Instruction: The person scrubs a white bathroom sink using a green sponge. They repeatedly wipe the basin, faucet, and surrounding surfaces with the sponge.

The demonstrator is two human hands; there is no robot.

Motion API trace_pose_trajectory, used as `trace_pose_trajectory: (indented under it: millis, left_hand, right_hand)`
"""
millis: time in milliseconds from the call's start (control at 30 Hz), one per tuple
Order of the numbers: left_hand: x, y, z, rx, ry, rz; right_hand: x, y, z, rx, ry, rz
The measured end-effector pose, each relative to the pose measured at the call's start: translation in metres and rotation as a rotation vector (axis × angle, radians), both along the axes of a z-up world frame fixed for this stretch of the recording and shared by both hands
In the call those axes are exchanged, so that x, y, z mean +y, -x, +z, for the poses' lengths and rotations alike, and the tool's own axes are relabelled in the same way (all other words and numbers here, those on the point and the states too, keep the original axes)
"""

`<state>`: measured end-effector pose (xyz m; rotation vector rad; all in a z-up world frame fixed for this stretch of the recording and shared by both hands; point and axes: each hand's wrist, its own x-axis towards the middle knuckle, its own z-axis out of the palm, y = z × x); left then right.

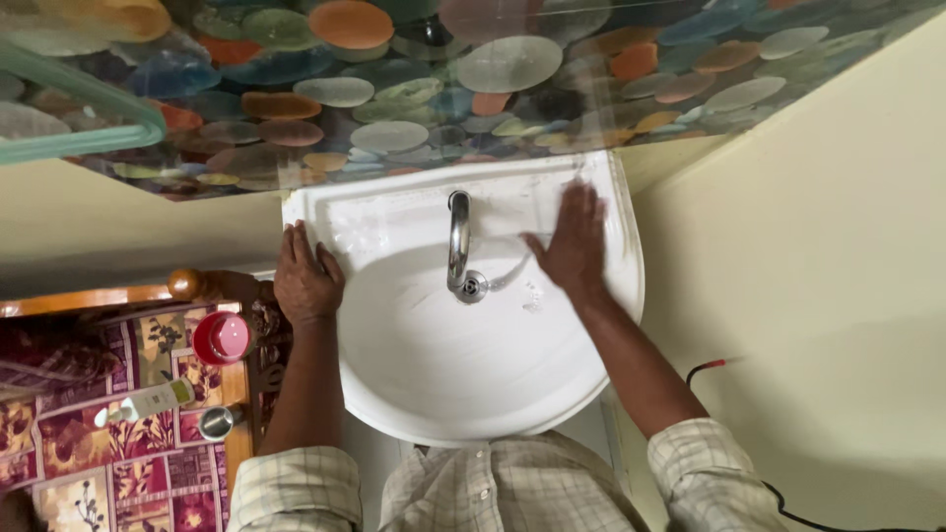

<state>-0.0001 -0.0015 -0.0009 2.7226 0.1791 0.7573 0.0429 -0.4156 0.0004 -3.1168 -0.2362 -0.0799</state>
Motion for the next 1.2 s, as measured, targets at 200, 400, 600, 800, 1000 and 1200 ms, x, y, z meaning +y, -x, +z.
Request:
trace_pose_trajectory:
  millis: [200,400,600,800,1000,1200]
  left_hand:
    - [0.002,0.0,0.002,0.046,0.018,0.014]
    - [0.001,0.0,0.005,0.067,0.022,0.017]
    - [0.002,0.001,0.0,0.066,-0.007,0.014]
    - [0.001,0.001,0.001,0.065,-0.001,0.011]
    - [0.001,0.001,0.001,0.067,-0.017,0.024]
    - [0.0,0.004,0.005,0.059,0.012,0.007]
  right_hand:
    - [0.06,-0.02,-0.017,-0.118,-0.331,0.036]
    - [0.007,0.022,-0.006,-0.063,-0.215,-0.035]
    - [-0.027,-0.062,-0.015,-0.093,-0.337,-0.479]
    - [0.011,-0.107,-0.022,-0.108,-0.135,-0.726]
    - [0.077,-0.038,-0.011,-0.113,-0.326,-0.185]
    - [0.019,0.023,0.0,-0.062,-0.35,0.145]
